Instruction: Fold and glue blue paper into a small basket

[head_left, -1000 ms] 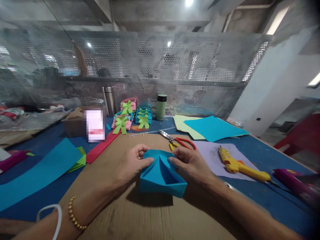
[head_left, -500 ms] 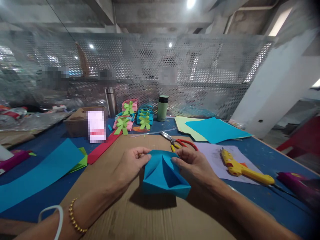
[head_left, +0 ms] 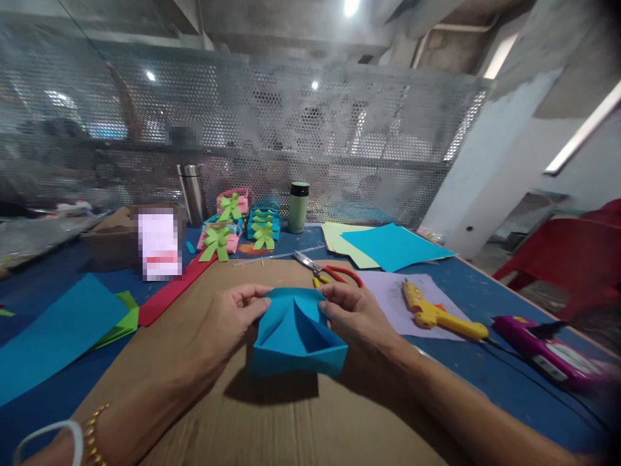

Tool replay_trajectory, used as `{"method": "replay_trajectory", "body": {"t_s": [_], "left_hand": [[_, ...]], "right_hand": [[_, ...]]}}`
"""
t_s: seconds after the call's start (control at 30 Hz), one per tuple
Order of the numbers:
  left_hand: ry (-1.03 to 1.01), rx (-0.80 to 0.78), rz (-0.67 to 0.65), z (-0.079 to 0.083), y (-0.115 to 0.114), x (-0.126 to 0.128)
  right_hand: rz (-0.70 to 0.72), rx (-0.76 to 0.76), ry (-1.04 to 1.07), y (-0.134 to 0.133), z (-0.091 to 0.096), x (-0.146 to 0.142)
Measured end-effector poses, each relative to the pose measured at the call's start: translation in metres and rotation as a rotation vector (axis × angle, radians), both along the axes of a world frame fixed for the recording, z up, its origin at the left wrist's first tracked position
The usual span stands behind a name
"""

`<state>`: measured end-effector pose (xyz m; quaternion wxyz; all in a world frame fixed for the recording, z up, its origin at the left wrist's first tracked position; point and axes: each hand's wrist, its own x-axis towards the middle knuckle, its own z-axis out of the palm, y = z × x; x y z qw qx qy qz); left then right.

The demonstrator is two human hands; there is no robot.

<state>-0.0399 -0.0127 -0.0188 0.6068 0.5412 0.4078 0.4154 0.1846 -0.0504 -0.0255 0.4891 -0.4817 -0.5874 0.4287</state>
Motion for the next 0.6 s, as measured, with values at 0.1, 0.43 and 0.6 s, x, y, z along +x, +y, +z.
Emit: {"method": "replay_trajectory", "body": {"t_s": [0.1,0.43,0.6], "left_hand": [[0.051,0.001,0.015,0.0059,-0.0034,-0.0007],[0.05,0.016,0.045,0.0076,-0.0086,0.0005],[0.021,-0.003,0.025,0.0107,-0.0091,0.0002]], "right_hand": [[-0.042,-0.028,0.024,-0.0009,0.0014,-0.001],[-0.114,-0.125,0.175,-0.0058,0.0039,-0.0028],[-0.103,-0.175,0.172,-0.0076,0.0052,-0.0034]]}}
